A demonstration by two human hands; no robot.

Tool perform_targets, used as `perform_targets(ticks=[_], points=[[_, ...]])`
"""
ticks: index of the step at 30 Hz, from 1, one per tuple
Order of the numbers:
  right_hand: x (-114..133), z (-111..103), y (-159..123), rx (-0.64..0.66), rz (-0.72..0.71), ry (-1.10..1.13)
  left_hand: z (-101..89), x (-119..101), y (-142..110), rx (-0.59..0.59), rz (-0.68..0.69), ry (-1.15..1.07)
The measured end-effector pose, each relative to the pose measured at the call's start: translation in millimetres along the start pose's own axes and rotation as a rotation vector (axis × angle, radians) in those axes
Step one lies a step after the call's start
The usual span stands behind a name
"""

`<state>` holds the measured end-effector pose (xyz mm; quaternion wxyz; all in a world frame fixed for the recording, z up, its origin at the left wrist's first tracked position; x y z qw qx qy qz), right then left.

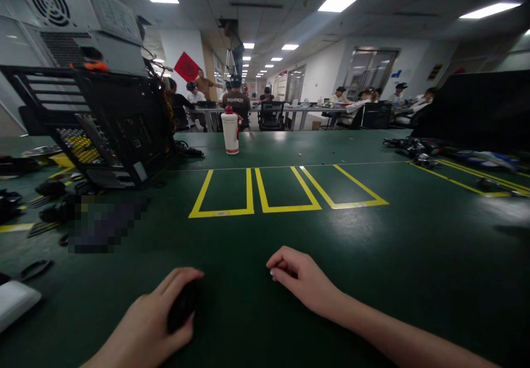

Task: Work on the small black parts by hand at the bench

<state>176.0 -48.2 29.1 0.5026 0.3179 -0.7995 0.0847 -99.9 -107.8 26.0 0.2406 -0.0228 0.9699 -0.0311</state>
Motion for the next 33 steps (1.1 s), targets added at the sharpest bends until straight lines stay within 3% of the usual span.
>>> perform_targets(ticks=[2, 6, 10, 18, 29, 33], points=[[-11.0, -3.4, 18.8, -0.043, -0.014, 0.028, 9.1, -37.3, 36.2, 0.144, 0.067, -0.024], [-32.8, -11.9, 59.3, -0.187, -0.060, 0.060, 28.7, -91.3, 108.3, 0.023, 0.087, -0.019], [-46.5, -20.1, 82.8, -0.280, -0.075, 0.143, 43.3, -106.2, 142.5, -0.061, 0.145, -0.003], [-53.5, -24.4, 88.7, -0.230, -0.016, 0.302, 45.0, -104.5, 145.4, -0.050, 0.135, -0.027], [-38.7, -14.5, 73.7, -0.245, -0.246, 0.272, 34.2, -98.1, 122.0, 0.009, 0.326, -0.100], [-39.0, -12.6, 71.6, -0.259, -0.274, 0.239, 38.6, -93.4, 121.2, -0.039, 0.368, -0.091]])
Point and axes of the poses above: each hand's wrist, its own y-axis towards the middle knuckle, its own z-axis out of the palm, x = y × z, the point moved 1 cm from there along y, towards the middle knuckle, and after that the axes turned 14 degrees about -z, right-handed, at the moved point
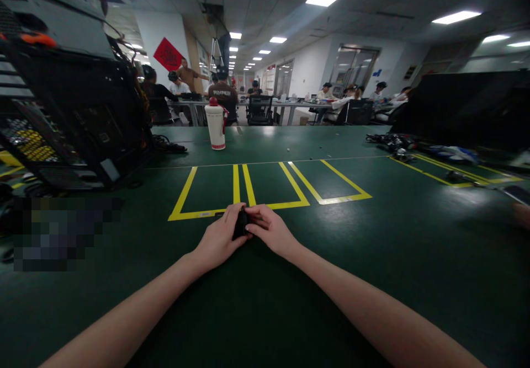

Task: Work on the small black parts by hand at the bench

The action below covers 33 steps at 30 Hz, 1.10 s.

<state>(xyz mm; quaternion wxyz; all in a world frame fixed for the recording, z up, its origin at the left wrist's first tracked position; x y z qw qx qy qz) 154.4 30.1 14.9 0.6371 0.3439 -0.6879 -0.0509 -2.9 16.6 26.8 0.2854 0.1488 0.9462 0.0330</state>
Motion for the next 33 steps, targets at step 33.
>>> perform_targets(ticks=[33], points=[[-6.6, 1.9, 2.1, -0.026, 0.108, 0.168, 7.1, 6.4, 0.4, -0.070, 0.022, 0.095]])
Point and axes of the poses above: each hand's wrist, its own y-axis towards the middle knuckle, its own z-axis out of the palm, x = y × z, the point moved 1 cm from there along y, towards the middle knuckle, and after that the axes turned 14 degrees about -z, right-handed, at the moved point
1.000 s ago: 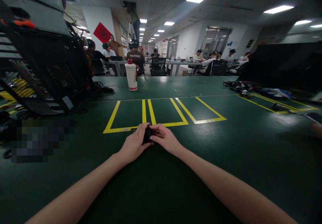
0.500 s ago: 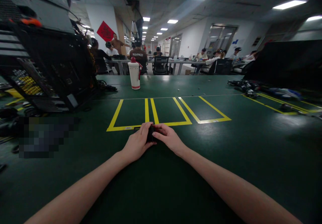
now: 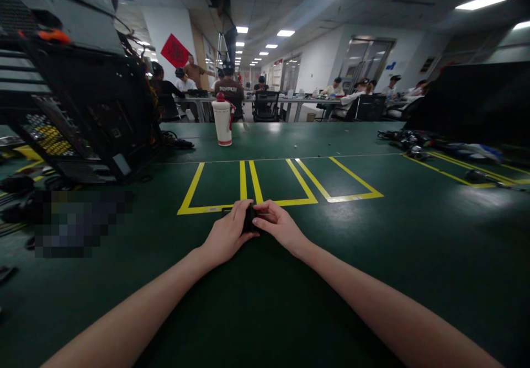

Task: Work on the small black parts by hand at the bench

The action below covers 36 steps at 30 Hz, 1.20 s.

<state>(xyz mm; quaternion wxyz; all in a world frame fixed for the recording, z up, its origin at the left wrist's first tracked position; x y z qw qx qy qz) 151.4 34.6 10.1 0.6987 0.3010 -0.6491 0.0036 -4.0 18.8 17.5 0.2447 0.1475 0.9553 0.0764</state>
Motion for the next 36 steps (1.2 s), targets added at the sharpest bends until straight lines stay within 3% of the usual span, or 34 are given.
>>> perform_targets(ticks=[8, 18, 26, 36], points=[[2.2, -3.9, -0.7, 0.057, 0.044, 0.062, -0.7, -0.3, -0.5, 0.006, -0.003, 0.000], [-1.6, -0.5, 2.5, -0.024, -0.002, 0.007, -0.1, 0.6, -0.2, -0.005, 0.017, -0.008], [-3.8, -3.5, 1.4, 0.045, 0.028, 0.078, 0.2, 1.1, 0.5, -0.008, 0.005, 0.014], [-2.1, -3.2, 1.1, -0.001, 0.021, 0.012, -1.7, -1.0, -0.1, 0.001, 0.008, -0.011]])
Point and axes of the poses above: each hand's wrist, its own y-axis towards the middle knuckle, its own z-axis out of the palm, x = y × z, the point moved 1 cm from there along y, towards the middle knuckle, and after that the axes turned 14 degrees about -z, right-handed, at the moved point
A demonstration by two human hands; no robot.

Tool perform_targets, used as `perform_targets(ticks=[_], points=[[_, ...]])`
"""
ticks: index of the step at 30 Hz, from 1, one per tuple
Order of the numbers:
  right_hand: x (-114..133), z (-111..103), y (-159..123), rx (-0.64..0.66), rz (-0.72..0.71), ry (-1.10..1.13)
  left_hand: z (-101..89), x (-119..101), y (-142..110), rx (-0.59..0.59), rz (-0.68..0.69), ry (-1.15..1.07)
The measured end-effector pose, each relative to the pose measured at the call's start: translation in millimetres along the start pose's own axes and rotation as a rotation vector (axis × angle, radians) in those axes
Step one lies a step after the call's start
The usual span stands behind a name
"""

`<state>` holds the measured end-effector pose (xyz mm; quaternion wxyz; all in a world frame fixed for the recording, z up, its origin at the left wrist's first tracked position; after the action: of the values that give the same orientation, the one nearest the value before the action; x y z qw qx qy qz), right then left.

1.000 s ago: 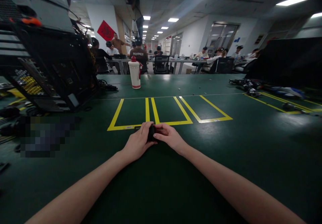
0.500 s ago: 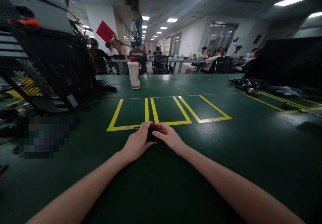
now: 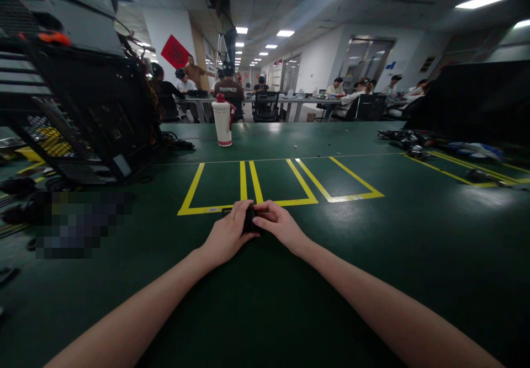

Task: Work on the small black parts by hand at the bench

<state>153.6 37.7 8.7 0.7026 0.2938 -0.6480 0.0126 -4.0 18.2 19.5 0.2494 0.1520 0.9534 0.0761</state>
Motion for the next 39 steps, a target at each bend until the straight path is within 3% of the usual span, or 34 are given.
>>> perform_targets(ticks=[4, 14, 21, 29, 39], points=[[-0.4, -1.3, 0.1, 0.019, 0.040, 0.005, 0.4, 0.3, -0.1, 0.006, -0.005, 0.007], [4.3, 1.4, 0.2, 0.014, -0.024, 0.074, 2.0, 2.2, 0.9, -0.021, 0.004, 0.023], [3.5, -1.0, 0.4, 0.034, 0.051, 0.015, 1.7, 1.5, 0.5, -0.008, -0.001, 0.022], [6.1, 1.4, -0.7, 0.032, -0.019, 0.052, 0.7, 0.5, 0.3, -0.006, 0.000, 0.005], [4.3, -0.9, 1.3, 0.055, 0.055, 0.021, -0.7, -0.4, -0.5, 0.008, -0.018, 0.018]])
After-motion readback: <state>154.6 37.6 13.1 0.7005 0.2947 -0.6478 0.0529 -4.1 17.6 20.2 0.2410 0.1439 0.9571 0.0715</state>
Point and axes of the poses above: each hand's wrist, its own y-axis towards the middle knuckle, its own z-axis out of the palm, x = y × z, the point moved 1 cm from there along y, towards the middle knuckle, and after that the axes turned 14 degrees about -z, right-handed, at the moved point
